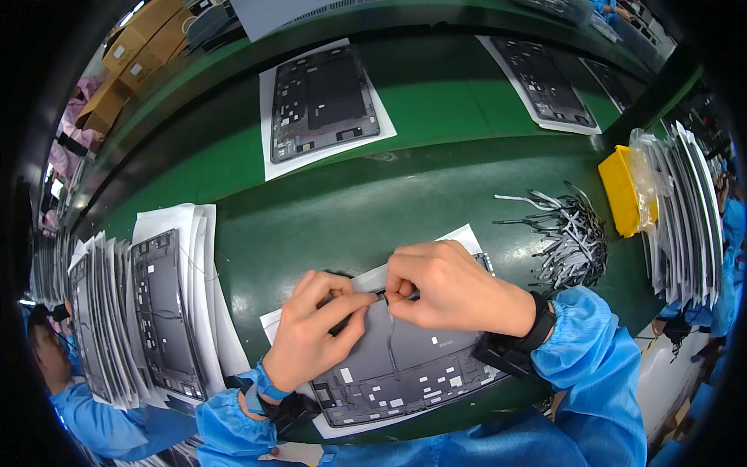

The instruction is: Manually routing cables, applying tape, and assembling internal components into tablet or laptop display back covers on a factory production conveyor belt line.

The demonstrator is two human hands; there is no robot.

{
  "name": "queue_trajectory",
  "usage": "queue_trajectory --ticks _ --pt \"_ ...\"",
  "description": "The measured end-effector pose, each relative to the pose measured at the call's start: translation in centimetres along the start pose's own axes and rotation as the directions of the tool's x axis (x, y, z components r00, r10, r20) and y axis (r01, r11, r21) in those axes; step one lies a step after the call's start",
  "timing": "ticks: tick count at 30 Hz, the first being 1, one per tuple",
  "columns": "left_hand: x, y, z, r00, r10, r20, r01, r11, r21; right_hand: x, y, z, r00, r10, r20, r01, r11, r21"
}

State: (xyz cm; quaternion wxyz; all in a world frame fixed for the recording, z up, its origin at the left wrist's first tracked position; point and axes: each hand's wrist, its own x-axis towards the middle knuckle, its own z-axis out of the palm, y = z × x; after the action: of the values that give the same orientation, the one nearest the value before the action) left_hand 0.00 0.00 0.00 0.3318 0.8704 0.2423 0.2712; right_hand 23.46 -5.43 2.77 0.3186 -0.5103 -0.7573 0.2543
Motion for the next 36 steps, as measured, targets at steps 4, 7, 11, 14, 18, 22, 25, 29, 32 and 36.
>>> queue_trajectory --ticks 4,7,11,14,18,22,25,29,32,36 --pt "0.1 0.4 -0.4 0.983 0.176 0.058 -0.185 0.944 0.274 0.6 0.1 -0.5 0.985 0.159 0.07 -0.165 0.982 0.093" --pt "0.0 1.1 -0.7 0.962 0.254 0.098 -0.271 0.853 0.446 0.2 0.4 -0.4 0.992 0.112 0.054 -0.117 0.988 0.097" --pt "0.2 1.5 -0.7 0.963 0.25 0.104 -0.27 0.852 0.449 -0.3 1.6 0.7 0.996 -0.065 -0.058 0.068 0.997 0.045" --pt "0.8 0.9 0.0 0.98 0.196 -0.023 -0.183 0.948 0.261 -0.1 1.7 0.8 0.979 -0.178 -0.099 0.169 0.981 -0.095" --pt "1.5 0.6 0.6 0.977 0.169 -0.133 -0.146 0.976 0.163 0.0 1.4 1.1 0.971 -0.215 -0.104 0.192 0.961 -0.201" --pt "2.1 0.7 1.3 0.984 0.135 -0.114 -0.116 0.98 0.16 -0.3 1.8 0.9 0.972 -0.209 -0.107 0.185 0.962 -0.201" --pt "2.4 1.3 1.4 0.99 0.086 -0.108 -0.067 0.982 0.176 -0.5 2.2 0.8 0.967 -0.226 -0.117 0.206 0.965 -0.163" --pt "2.1 1.2 0.9 0.988 0.128 -0.088 -0.104 0.966 0.237 -0.3 1.9 1.3 0.963 -0.243 -0.114 0.227 0.964 -0.135" --pt "2.4 0.3 0.9 0.987 0.133 -0.092 -0.126 0.989 0.081 -0.3 2.4 1.5 0.95 -0.279 -0.143 0.26 0.955 -0.141" --pt "2.7 0.7 1.2 0.989 0.128 -0.068 -0.12 0.987 0.107 -0.4 2.6 1.3 0.953 -0.272 -0.136 0.254 0.958 -0.135"
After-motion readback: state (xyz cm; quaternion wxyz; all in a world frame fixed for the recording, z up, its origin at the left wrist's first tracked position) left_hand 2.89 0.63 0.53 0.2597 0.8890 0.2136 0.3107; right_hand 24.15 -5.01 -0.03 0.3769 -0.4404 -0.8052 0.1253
